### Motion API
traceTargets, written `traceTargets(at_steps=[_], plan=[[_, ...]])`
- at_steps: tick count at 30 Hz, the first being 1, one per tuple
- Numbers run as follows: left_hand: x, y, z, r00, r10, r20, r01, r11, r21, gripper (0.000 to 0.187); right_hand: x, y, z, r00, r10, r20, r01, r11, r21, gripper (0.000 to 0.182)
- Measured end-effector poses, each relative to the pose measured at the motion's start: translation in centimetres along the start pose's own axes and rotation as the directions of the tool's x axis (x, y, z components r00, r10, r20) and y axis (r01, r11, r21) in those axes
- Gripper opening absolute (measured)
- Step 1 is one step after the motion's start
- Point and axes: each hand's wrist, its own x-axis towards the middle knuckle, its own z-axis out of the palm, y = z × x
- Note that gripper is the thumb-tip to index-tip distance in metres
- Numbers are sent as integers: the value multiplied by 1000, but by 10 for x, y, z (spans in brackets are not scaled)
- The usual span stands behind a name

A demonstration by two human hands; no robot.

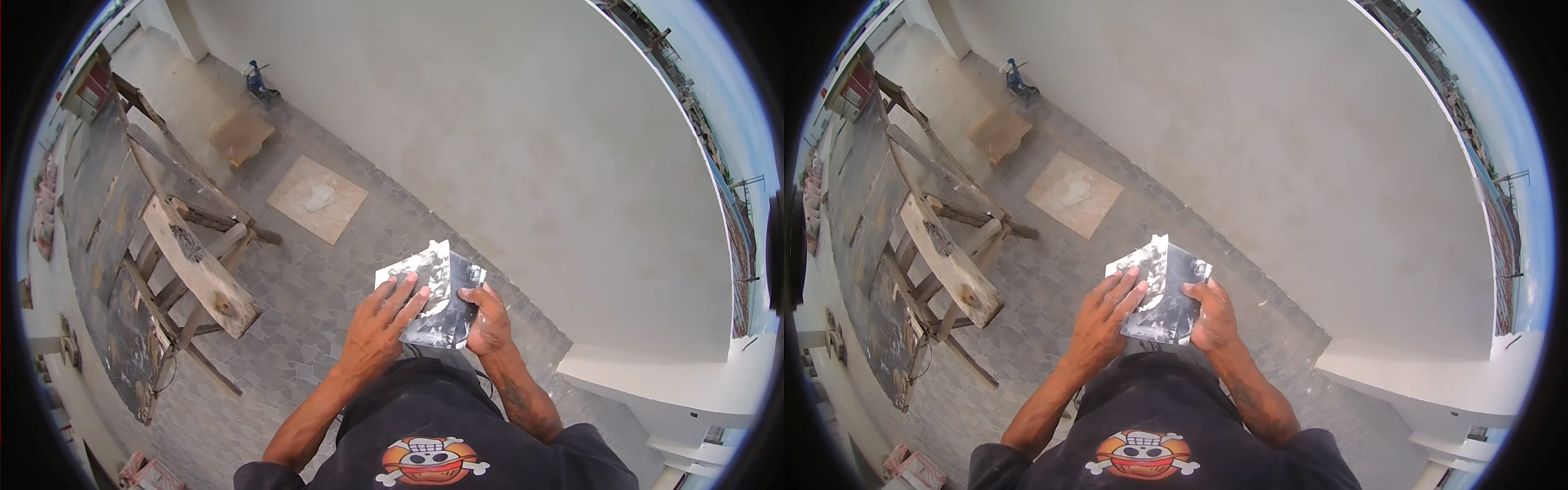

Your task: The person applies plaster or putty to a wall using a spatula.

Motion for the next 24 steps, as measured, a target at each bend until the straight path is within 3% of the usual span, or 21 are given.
traceTargets(at_steps=[7,12,18,22,24], plan=[[16,-12,22,987,-55,-153,65,996,57,56,35,-7,-8,984,176,-7,-175,982,74,33],[44,-21,39,960,-119,-255,144,986,82,62,83,-34,-10,959,276,59,-279,958,68,29],[94,-32,65,944,-122,-306,169,977,130,59,144,-99,-19,913,363,188,-383,920,84,37],[116,-35,73,917,-178,-356,233,965,118,57,178,-143,-15,929,285,236,-310,948,73,38],[120,-27,86,811,-387,-439,401,914,-64,49,190,-164,-9,937,219,274,-235,972,27,37]])
